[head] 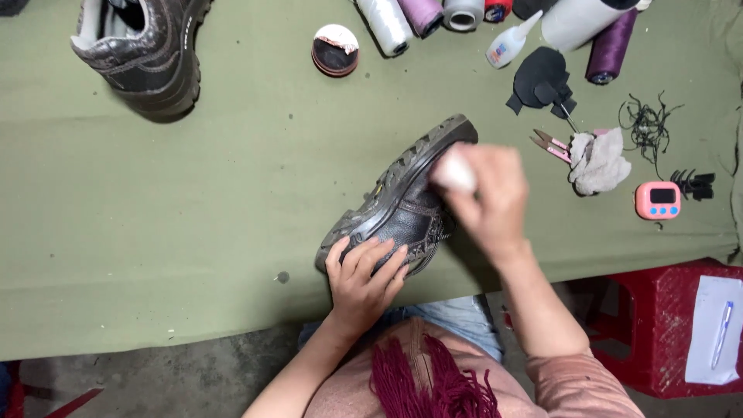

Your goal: Lacing a black leather boot and then applying polish to its surface using a sponge applicator.

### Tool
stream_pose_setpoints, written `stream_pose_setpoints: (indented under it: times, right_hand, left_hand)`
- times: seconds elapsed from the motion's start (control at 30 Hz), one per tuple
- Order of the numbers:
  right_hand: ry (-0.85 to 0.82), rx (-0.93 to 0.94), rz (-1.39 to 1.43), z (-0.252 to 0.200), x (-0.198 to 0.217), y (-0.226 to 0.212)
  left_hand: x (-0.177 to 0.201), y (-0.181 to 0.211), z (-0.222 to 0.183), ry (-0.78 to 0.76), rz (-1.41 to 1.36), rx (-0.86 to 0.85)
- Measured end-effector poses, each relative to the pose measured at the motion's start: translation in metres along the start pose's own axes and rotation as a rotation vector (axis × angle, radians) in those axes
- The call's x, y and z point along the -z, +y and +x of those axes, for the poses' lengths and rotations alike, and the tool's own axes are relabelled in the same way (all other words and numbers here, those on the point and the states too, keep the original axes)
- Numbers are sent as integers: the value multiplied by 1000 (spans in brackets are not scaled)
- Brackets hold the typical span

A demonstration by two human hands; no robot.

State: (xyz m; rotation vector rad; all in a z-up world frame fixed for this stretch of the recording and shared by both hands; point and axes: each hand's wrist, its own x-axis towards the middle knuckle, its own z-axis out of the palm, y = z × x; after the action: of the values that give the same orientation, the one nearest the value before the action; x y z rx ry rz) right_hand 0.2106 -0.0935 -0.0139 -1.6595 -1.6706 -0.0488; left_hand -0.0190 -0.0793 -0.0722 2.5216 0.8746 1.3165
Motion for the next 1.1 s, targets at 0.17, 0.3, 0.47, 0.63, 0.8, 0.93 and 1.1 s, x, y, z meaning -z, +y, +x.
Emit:
stream_pose_setpoints:
  times: [0.17, 0.3, 0.47, 0.63, 0.8, 0.93, 1.1]
  right_hand:
    - [-78, 198, 84, -9, -24, -1]
    - [56, 36, 45, -7, -7, -2]
    - [48, 176, 203, -23, -15, 3]
    - [115, 112, 272, -37, -18, -13]
    - [165, 76, 181, -39, -5, 37]
    - [-39, -24, 219, -32, -20, 6]
    - [193, -169, 297, 4, 9, 71]
  left_hand:
    - [-4, -3, -4, 2, -9, 14]
    - [-4, -1, -7, 57, -18, 8]
    - [-9, -6, -13, 90, -44, -22]
    - [-11, -8, -18, 152, -65, 0]
    - [-1, -6, -3, 69, -86, 57]
    - [22, 2, 22, -163, -42, 157]
    - [34, -1, 36, -441, -2, 288]
